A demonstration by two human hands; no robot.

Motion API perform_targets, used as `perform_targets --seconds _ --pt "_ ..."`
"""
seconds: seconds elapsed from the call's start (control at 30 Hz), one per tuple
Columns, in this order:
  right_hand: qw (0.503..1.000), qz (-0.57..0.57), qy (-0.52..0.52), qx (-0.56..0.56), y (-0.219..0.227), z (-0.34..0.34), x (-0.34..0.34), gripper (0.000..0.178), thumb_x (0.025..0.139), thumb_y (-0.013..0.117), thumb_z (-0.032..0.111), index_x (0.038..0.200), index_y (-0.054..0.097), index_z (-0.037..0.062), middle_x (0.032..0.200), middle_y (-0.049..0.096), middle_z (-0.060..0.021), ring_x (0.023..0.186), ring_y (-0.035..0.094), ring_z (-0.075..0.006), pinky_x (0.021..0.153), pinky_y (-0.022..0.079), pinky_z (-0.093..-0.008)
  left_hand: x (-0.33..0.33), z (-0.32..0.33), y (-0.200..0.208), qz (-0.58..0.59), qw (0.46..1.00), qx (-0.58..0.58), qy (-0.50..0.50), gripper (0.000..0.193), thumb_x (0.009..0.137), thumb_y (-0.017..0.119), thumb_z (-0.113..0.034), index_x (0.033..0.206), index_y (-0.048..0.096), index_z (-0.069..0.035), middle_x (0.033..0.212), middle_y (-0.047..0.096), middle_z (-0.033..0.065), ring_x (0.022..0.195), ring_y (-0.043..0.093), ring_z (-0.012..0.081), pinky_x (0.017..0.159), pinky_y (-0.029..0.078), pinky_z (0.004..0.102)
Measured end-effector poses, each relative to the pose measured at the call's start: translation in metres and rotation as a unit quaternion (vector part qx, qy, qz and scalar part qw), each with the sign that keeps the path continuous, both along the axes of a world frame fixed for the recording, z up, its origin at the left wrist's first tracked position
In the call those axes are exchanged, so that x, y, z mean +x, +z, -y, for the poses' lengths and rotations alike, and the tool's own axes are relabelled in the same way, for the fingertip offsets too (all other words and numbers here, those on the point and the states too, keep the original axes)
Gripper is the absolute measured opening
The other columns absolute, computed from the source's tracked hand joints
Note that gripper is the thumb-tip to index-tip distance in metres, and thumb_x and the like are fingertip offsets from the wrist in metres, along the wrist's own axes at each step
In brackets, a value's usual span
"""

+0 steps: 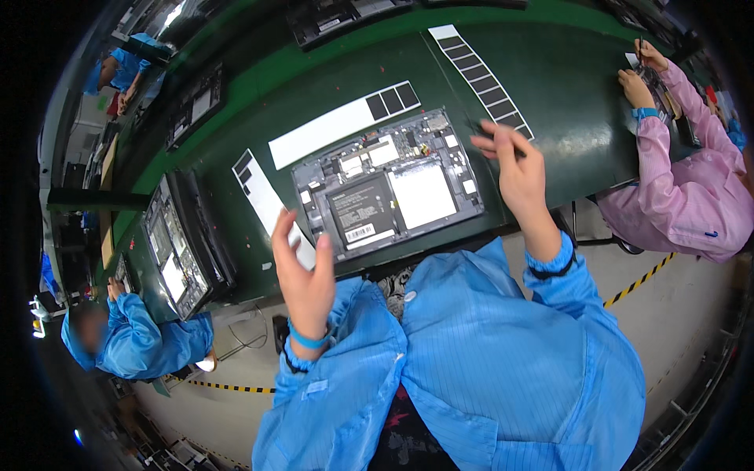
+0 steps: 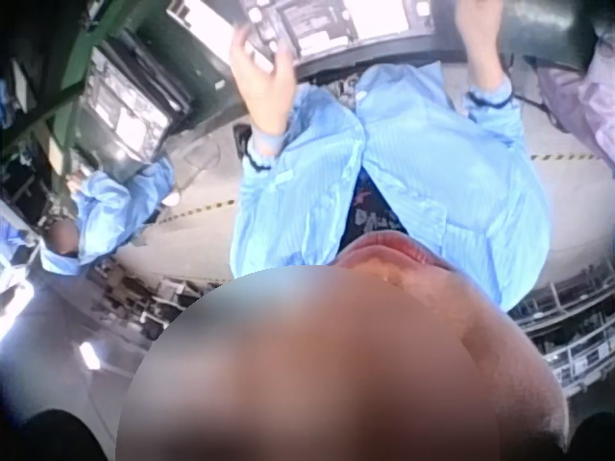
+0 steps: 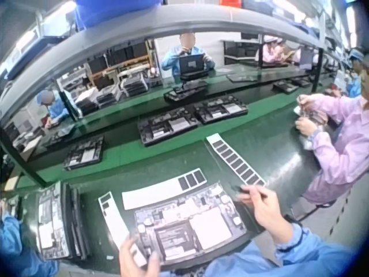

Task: Assembling internal components of electronic devices on a production line.

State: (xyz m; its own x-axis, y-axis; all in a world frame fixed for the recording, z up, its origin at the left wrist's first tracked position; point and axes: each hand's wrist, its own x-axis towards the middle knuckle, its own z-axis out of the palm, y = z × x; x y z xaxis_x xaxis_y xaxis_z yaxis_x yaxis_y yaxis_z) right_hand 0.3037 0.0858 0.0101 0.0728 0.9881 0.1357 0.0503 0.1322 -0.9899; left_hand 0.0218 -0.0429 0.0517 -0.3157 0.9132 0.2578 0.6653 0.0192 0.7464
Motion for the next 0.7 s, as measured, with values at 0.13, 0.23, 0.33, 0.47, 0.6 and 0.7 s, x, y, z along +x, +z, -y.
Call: perform_targets --seconds 0.13,0.23,0.33,0.47,0.6,0.7 --pt "0.962 0.257 0.090 0.003 -0.002 0.023 -0.012 0.042 0.093 0.056 0.019 0.131 0.050 0.0006 0.122 0.061 -0.0204 0.111 0.061 -0.0261 0.093 0.045 -0.0326 -0.016 0.025 -0.021 0.344 0.929 -0.135 0.000 0.047 0.089 0.061 -0.010 0.131 0.042 -0.001 0.129 0.049 0.0160 0.122 0.046 0.0241 0.098 0.039 0.0344" --pt "0.981 0.161 0.096 -0.057 -0.008 0.028 -0.020 0.047 0.091 0.058 0.012 0.135 0.046 0.0007 0.121 0.061 -0.0204 0.110 0.060 -0.0256 0.095 0.044 -0.0335 -0.015 0.021 -0.016 0.441 0.893 -0.084 -0.024 0.043 0.089 0.059 -0.005 0.129 0.045 -0.002 0.127 0.051 0.0133 0.120 0.047 0.0203 0.098 0.039 0.0313" --pt "0.997 -0.007 0.083 0.001 -0.001 0.027 -0.012 0.053 0.090 0.057 0.006 0.139 0.040 -0.0015 0.135 0.050 -0.0154 0.122 0.050 -0.0237 0.104 0.036 -0.0330 -0.010 0.016 -0.003 0.436 0.896 -0.059 -0.064 0.042 0.089 0.058 -0.004 0.129 0.045 -0.002 0.127 0.051 0.0139 0.119 0.048 0.0193 0.099 0.039 0.0325" --pt "0.985 -0.170 0.040 -0.008 0.031 0.005 -0.003 0.051 0.090 0.055 0.003 0.139 0.039 0.0015 0.133 0.049 -0.0136 0.120 0.051 -0.0216 0.101 0.042 -0.0327 -0.009 -0.019 0.032 0.363 0.924 -0.019 -0.122 0.046 0.088 0.060 -0.010 0.130 0.046 0.001 0.127 0.054 0.0126 0.123 0.046 0.0223 0.101 0.037 0.0343" --pt "0.962 -0.273 0.007 -0.001 0.043 -0.028 0.028 0.045 0.094 0.051 0.002 0.137 0.040 0.0028 0.128 0.053 -0.0132 0.112 0.057 -0.0203 0.094 0.048 -0.0323 -0.027 -0.112 0.083 0.127 0.974 -0.036 -0.184 0.045 0.087 0.066 -0.023 0.122 0.054 0.003 0.115 0.061 0.0131 0.105 0.057 0.0194 0.089 0.045 0.0301" --pt "0.958 -0.285 -0.034 0.019 0.031 -0.047 0.023 0.043 0.094 0.052 0.003 0.136 0.042 0.0029 0.127 0.054 -0.0128 0.112 0.057 -0.0203 0.094 0.048 -0.0321 -0.064 -0.233 0.055 0.155 0.987 0.035 0.019 0.050 0.082 0.068 -0.027 0.115 0.056 0.008 0.114 0.061 0.0266 0.108 0.060 0.0323 0.090 0.048 0.0375"
